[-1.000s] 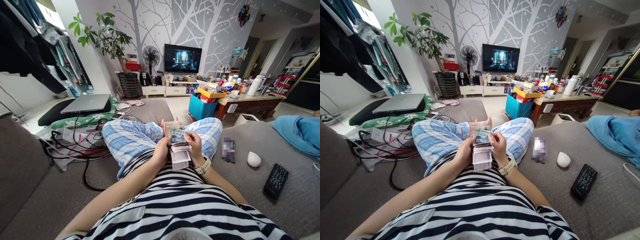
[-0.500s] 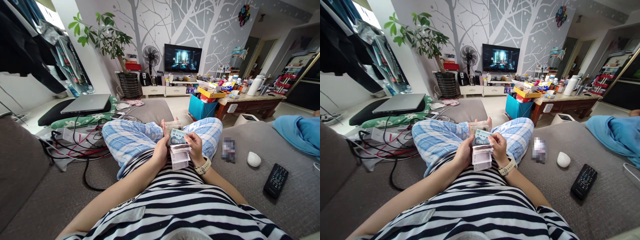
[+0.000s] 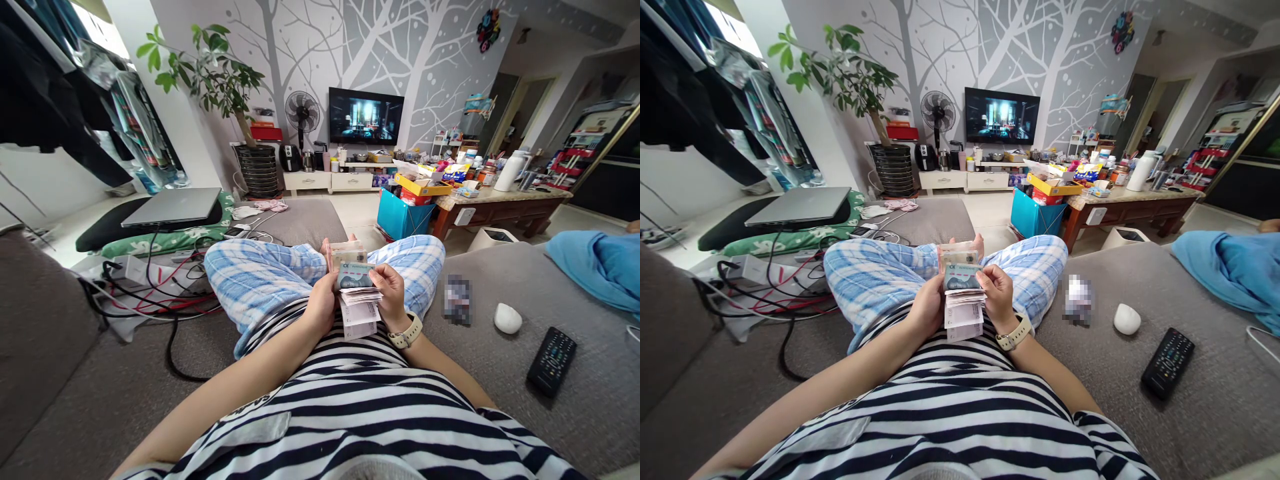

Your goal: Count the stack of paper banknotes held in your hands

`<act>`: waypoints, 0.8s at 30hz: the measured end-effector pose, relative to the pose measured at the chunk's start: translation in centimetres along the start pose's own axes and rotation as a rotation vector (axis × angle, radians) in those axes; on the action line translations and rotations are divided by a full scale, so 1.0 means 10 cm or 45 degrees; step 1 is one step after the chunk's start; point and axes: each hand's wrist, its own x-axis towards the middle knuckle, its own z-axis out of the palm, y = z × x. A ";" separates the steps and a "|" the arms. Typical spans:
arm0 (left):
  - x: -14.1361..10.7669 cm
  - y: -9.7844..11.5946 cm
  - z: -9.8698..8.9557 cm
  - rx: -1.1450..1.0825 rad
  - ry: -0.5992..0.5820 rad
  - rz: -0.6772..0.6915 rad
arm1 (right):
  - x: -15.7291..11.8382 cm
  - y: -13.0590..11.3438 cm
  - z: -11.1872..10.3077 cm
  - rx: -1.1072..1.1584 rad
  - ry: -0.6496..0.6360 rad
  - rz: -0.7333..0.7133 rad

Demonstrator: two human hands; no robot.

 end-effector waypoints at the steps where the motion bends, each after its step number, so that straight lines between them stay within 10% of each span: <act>1: -0.01 0.01 0.01 -0.001 -0.003 0.003 | 0.00 0.00 0.00 0.002 -0.006 -0.003; 24: 0.00 0.03 0.01 0.021 -0.042 0.017 | 0.01 -0.02 0.01 -0.003 -0.007 -0.010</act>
